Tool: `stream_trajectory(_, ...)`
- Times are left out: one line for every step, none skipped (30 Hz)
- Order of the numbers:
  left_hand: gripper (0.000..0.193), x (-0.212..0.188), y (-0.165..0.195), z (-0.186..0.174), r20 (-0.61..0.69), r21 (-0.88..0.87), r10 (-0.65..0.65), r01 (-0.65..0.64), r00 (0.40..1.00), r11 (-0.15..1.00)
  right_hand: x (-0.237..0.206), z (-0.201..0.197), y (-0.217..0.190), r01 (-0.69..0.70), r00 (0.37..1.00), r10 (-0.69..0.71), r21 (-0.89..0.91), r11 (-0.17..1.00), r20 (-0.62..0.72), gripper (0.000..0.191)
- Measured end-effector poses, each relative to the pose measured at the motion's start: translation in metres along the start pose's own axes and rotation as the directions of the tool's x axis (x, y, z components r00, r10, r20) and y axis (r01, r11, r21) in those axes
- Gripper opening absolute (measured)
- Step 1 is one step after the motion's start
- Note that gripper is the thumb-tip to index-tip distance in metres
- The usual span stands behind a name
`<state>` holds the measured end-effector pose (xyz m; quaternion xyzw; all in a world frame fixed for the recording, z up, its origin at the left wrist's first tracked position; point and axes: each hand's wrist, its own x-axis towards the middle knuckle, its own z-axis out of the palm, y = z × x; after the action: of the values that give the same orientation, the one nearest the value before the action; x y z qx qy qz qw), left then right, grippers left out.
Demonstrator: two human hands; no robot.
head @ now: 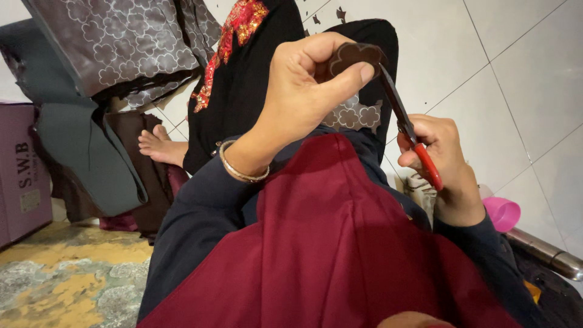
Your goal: The person uses red-handled scissors to cut a dark brown patterned fabric into small, cloud-shaped pieces. They hold the fabric with one hand and cut along the pattern with the other, then place the cut pieces on the floor.
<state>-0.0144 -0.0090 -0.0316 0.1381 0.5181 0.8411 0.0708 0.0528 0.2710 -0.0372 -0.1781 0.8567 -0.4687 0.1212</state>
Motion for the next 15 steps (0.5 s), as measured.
stream_trajectory(0.01,0.0,0.0,0.0,0.004,-0.015,0.001,0.0,1.0,1.0,-0.001,0.001,0.001,0.004,1.0,-0.004,-0.009,1.0,0.0,0.07)
stream_trajectory(0.01,0.0,-0.001,0.001,0.008,-0.03,0.0,0.001,1.0,1.0,-0.002,0.002,0.003,0.0,1.0,0.0,-0.007,1.0,-0.003,0.07)
stream_trajectory(0.009,0.0,-0.002,0.001,0.013,-0.046,0.001,0.0,1.0,0.999,-0.004,0.003,0.004,-0.003,1.0,0.003,-0.005,1.0,-0.006,0.07)
stream_trajectory(0.01,0.001,-0.003,0.002,-0.001,-0.034,0.002,-0.002,1.0,0.999,-0.004,0.003,0.007,-0.003,1.0,0.003,-0.006,1.0,-0.011,0.07)
stream_trajectory(0.01,0.002,-0.004,0.004,-0.014,-0.023,0.004,-0.005,1.0,1.0,-0.003,0.004,0.008,-0.006,1.0,0.006,-0.003,1.0,-0.016,0.069)
stream_trajectory(0.011,0.002,-0.005,0.004,-0.028,-0.012,0.004,-0.005,1.0,1.0,-0.004,0.005,0.009,-0.012,1.0,0.012,0.0,1.0,-0.019,0.069)
stream_trajectory(0.011,0.001,-0.005,0.004,-0.028,-0.02,0.006,-0.006,1.0,1.0,-0.004,0.005,0.01,-0.021,1.0,0.021,0.005,1.0,-0.021,0.069)
stream_trajectory(0.01,0.002,-0.006,0.004,-0.027,-0.028,0.009,-0.01,1.0,1.0,-0.004,0.004,0.01,-0.045,0.999,0.045,0.008,0.999,-0.005,0.07)
stream_trajectory(0.01,0.002,-0.007,0.004,-0.026,-0.036,0.013,-0.014,1.0,0.999,-0.003,0.001,0.01,-0.069,0.998,0.068,0.011,0.998,0.012,0.071)
stream_trajectory(0.01,0.002,-0.007,0.004,-0.026,-0.033,0.006,-0.007,1.0,0.999,-0.002,-0.001,0.009,-0.092,0.995,0.092,0.014,0.996,0.028,0.072)
stream_trajectory(0.01,0.002,-0.008,0.003,-0.026,-0.03,-0.001,0.0,1.0,1.0,-0.001,-0.003,0.008,-0.099,0.993,0.098,0.027,0.995,0.06,0.075)
stream_trajectory(0.009,0.002,-0.009,0.002,-0.024,-0.027,-0.008,0.007,1.0,1.0,0.001,-0.009,0.006,-0.106,0.991,0.102,0.04,0.994,0.09,0.079)
stream_trajectory(0.008,0.003,-0.009,0.001,-0.02,-0.022,-0.001,0.0,1.0,1.0,0.002,-0.014,0.004,-0.114,0.987,0.107,0.053,0.992,0.121,0.084)
stream_trajectory(0.008,0.003,-0.009,0.0,-0.019,-0.017,0.006,-0.006,1.0,1.0,0.001,-0.018,0.0,-0.109,0.987,0.099,0.074,0.991,0.13,0.086)
stream_trajectory(0.007,0.004,-0.008,-0.002,-0.02,-0.011,0.014,-0.014,1.0,1.0,0.0,-0.022,-0.003,-0.103,0.986,0.09,0.096,0.99,0.139,0.088)
